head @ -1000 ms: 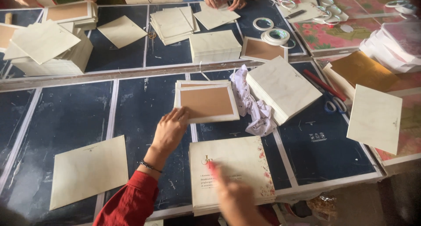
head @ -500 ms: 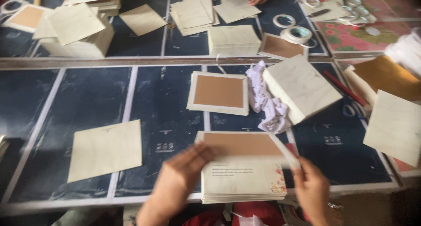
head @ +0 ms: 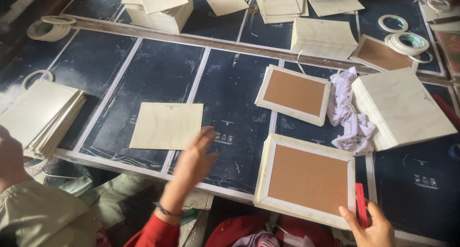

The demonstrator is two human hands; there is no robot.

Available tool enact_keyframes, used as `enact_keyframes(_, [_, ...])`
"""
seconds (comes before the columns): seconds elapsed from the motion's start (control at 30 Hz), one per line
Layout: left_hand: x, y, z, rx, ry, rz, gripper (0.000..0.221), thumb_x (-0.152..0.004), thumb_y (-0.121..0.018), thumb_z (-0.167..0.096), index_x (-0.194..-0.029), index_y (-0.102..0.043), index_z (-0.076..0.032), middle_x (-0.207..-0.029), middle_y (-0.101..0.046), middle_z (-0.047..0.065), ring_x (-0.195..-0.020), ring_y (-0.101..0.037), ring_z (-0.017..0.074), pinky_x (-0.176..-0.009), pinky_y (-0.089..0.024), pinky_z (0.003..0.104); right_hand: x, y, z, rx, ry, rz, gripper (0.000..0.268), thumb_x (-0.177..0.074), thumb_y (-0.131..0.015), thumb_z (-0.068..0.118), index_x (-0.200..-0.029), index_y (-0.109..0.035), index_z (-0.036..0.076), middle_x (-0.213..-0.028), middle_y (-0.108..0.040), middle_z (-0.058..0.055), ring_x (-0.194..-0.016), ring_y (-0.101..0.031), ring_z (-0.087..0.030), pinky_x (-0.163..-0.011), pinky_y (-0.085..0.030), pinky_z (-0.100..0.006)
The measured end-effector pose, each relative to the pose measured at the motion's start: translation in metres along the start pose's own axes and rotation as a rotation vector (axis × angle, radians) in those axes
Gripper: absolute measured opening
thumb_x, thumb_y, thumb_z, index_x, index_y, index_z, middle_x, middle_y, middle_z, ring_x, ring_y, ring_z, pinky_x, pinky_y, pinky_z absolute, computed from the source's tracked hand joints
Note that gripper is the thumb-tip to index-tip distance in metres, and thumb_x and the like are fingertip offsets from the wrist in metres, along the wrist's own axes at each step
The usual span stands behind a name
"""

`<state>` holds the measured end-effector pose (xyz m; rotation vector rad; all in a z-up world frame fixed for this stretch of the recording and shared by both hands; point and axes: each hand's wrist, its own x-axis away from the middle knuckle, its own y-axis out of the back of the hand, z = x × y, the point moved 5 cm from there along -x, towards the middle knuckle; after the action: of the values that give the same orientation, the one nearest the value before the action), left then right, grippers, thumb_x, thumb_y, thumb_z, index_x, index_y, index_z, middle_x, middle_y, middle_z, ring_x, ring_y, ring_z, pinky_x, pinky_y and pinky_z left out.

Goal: Assembling wedding invitations by aligning and pressing printed cards onto cardstock backing.

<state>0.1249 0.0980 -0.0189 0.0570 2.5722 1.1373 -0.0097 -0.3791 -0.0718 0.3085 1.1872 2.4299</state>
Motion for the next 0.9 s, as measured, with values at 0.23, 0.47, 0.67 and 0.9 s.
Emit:
enact_keyframes(0.23, [0.005,0.041,0.1,-0.458,-0.03,0.157,0.059,-0.076,-0.067,-0.004,-0.135,-0.061,-0.002,-0.15,-0.059,0.012,-0.124,-0.065,0.0285,-0.118,-0.04,0.05,0.0,-0.002,0.001,-0.094,-0.055,0.041,0.035,-0.083,-0.083,0.038,-0.097,-0.075,0.006,-0.072,-0.073,-0.007,-0.074,-0.068,-0.021,-0.076,-0.048,-0.032])
enact_keyframes(0.47, [-0.01,0.101,-0.008,-0.39,-0.251,-0.188,0.011,-0.099,-0.062,-0.005,-0.11,-0.066,-0.007,-0.084,-0.07,0.006,-0.068,-0.064,0.024,-0.063,-0.051,0.039,0.015,0.049,0.102,-0.166,0.439,-0.189,0.018,-0.091,-0.077,0.018,-0.092,-0.068,0.002,-0.099,-0.069,-0.007,-0.089,-0.069,-0.022,-0.08,-0.053,-0.032])
enact_keyframes(0.67, [-0.013,0.114,-0.186,-0.146,-0.54,-0.075,0.022,-0.086,-0.079,-0.004,-0.107,-0.072,-0.006,-0.099,-0.076,0.007,-0.075,-0.07,0.0206,-0.071,-0.055,0.038,0.057,0.079,0.207,-0.388,0.678,0.012,0.048,-0.08,-0.078,0.021,-0.122,-0.067,0.003,-0.114,-0.076,-0.009,-0.046,-0.045,-0.002,-0.046,-0.048,-0.015])
enact_keyframes(0.9, [-0.009,0.061,-0.215,-0.066,-0.571,-0.178,0.093,-0.102,-0.094,-0.03,-0.166,-0.027,-0.019,-0.171,-0.04,0.022,-0.158,-0.05,0.0345,-0.128,-0.041,0.064,0.051,0.058,0.144,-0.334,0.42,-0.22,0.048,-0.078,-0.083,0.018,-0.053,-0.043,0.005,-0.051,-0.039,-0.001,-0.051,-0.036,-0.011,-0.055,-0.032,-0.028])
